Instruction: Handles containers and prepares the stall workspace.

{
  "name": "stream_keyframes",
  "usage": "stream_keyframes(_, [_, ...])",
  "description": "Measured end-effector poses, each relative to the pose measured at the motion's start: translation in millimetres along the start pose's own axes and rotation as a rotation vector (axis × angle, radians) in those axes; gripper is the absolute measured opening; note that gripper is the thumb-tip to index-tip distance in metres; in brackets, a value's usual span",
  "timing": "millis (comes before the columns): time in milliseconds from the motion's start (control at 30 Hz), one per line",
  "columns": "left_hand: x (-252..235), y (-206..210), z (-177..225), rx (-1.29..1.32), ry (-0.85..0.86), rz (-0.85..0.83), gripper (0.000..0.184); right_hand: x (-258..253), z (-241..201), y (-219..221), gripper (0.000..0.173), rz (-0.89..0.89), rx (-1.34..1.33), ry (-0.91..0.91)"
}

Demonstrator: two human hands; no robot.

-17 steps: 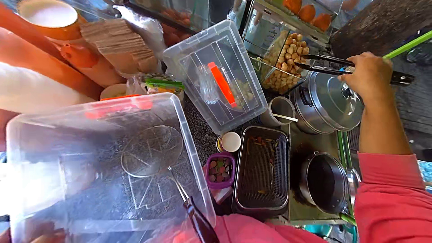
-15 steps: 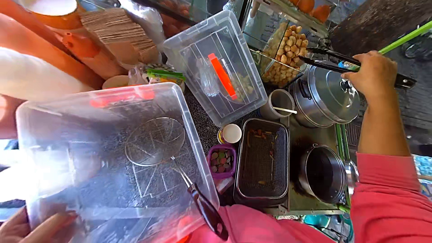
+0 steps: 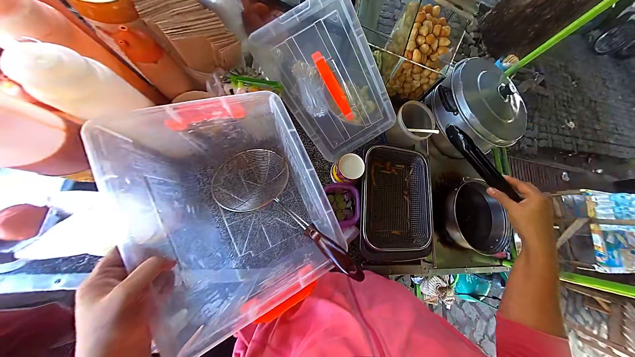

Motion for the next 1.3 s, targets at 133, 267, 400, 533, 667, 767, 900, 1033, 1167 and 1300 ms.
stream_keyframes(133, [0,3,8,-0.007,-0.004,-0.013,0.022,-38,-50,-9,0.047,-0.037,0.163,-0.132])
stream_keyframes(267, [-4,0,-2,-0.008,0.008,-0.009,0.022,-110,-118,12,0.047,-0.149,0.365,-0.196])
stream_keyframes(400, [-5,-2,-7,0.01,-0.008,0.014,0.023,-194,-163,66,0.041,-0.299,0.576,-0.262])
stream_keyframes(533, [-10,-6,-19,0.031,-0.035,0.025,0.026,-250,-193,136,0.043,-0.497,0.814,-0.155])
stream_keyframes(667, [-13,-14,-41,0.037,-0.022,0.003,0.031,-254,-209,189,0.042,-0.574,0.982,-0.148])
stream_keyframes(767, [-9,-12,-35,0.035,-0.05,0.016,0.033,-256,-206,215,0.05,-0.583,0.978,-0.17])
stream_keyframes(900, [-9,-14,-40,0.044,-0.053,0.012,0.034,-264,-203,201,0.034,-0.591,0.893,-0.188])
stream_keyframes(1033, [-12,-14,-45,0.052,-0.035,-0.048,0.035,-269,-198,104,0.035,-0.449,0.66,-0.23])
stream_keyframes(1167, [-15,-13,-43,0.061,-0.046,-0.047,0.033,-248,-182,22,0.045,-0.215,0.535,-0.17])
stream_keyframes(1300, [-27,-26,-84,0.073,-0.015,-0.058,0.026,-251,-148,26,0.054,-0.149,0.517,-0.06])
Point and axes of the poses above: each hand's wrist, its own x-axis away from the middle knuckle, its own y-axis out of the palm, z = x × y, the point moved 8 cm from there along -x, towards the middle knuckle, and after that the axes turned 14 degrees about -x, right-handed, at the moved point
